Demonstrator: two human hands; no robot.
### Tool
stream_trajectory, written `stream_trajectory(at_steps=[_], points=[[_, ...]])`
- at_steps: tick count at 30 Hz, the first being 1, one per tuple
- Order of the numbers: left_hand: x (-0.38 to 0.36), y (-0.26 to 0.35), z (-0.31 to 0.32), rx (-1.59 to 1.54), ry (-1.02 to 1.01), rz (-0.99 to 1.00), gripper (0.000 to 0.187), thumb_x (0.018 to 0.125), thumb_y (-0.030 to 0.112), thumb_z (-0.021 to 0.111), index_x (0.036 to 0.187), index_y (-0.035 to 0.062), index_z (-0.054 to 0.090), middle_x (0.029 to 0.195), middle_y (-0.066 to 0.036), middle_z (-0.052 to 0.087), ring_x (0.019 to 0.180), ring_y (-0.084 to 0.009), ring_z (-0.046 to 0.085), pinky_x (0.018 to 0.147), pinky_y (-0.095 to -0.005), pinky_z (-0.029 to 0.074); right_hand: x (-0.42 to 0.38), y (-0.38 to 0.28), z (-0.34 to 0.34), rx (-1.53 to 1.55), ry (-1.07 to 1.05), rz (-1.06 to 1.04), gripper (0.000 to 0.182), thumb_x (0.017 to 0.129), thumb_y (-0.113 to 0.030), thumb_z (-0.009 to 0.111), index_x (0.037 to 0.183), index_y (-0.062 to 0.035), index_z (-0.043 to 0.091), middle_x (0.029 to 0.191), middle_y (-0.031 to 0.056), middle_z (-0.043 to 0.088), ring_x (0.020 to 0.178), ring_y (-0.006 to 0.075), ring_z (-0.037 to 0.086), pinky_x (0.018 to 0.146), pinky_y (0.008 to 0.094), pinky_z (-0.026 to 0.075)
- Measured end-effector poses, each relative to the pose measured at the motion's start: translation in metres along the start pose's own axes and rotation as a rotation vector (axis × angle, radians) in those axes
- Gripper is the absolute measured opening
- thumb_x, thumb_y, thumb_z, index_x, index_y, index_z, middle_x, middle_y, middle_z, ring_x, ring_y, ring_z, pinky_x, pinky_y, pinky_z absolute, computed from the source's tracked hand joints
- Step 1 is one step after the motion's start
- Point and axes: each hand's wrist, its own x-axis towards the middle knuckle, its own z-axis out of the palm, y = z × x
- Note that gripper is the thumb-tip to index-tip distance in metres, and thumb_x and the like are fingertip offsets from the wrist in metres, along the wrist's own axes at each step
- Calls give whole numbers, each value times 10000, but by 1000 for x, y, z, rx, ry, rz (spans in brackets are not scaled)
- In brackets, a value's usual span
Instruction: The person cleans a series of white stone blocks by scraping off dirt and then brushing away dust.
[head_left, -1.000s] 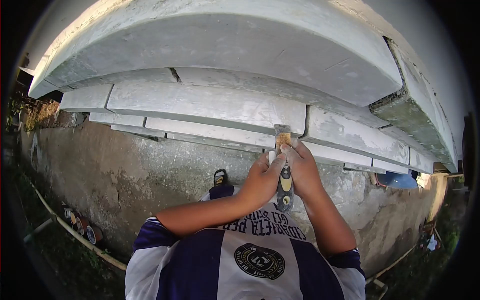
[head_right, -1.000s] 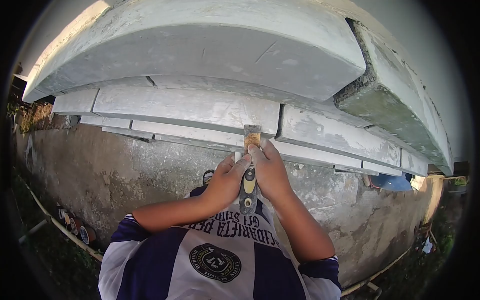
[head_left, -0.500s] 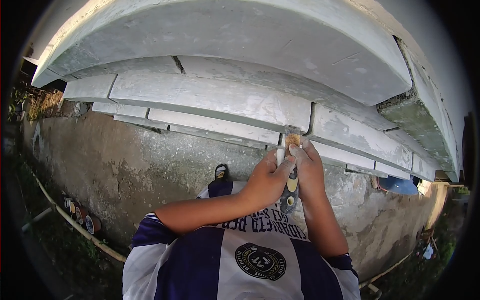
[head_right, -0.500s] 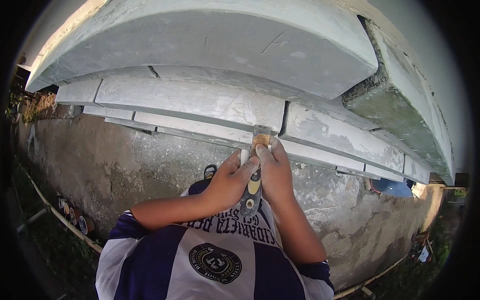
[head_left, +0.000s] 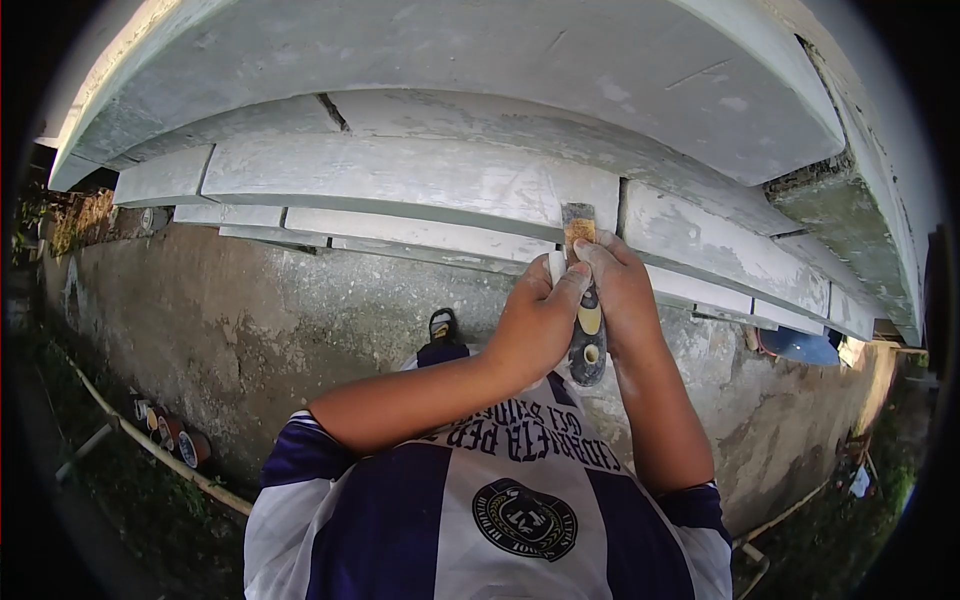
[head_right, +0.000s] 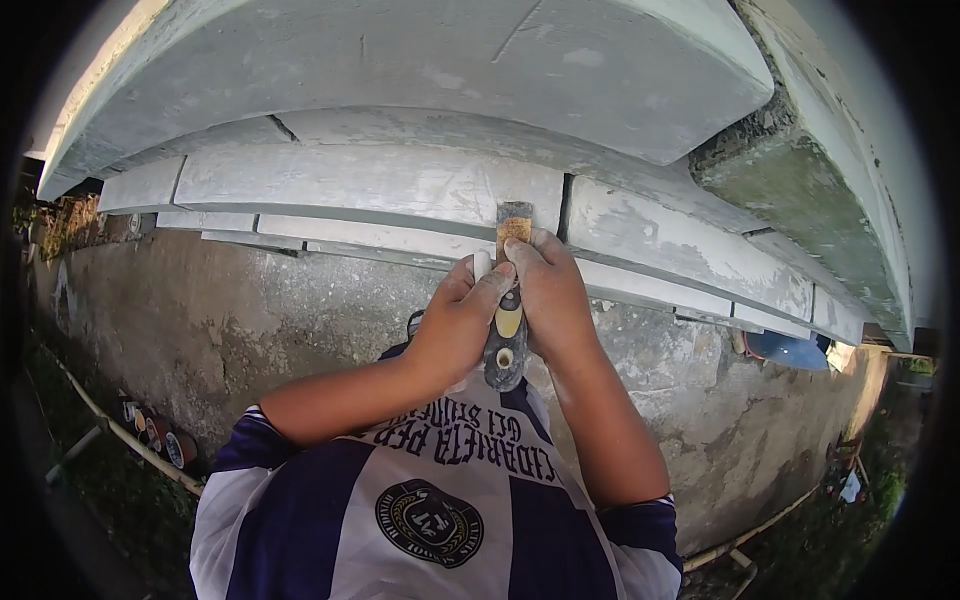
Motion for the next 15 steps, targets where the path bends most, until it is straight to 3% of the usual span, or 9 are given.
stream_trajectory(at_steps=[15], points=[[-16, -2, -1, -47, -38, -6, 253, 1058, 203, 497, 1182, -17, 511, 950, -50, 613, 854, -74, 566, 736, -250, 476, -5, 11, -4, -109, 44, -3, 198, 991, -113, 519, 1114, 18, 601, 899, 61, 640, 722, 115, 604, 630, 257, 490]])
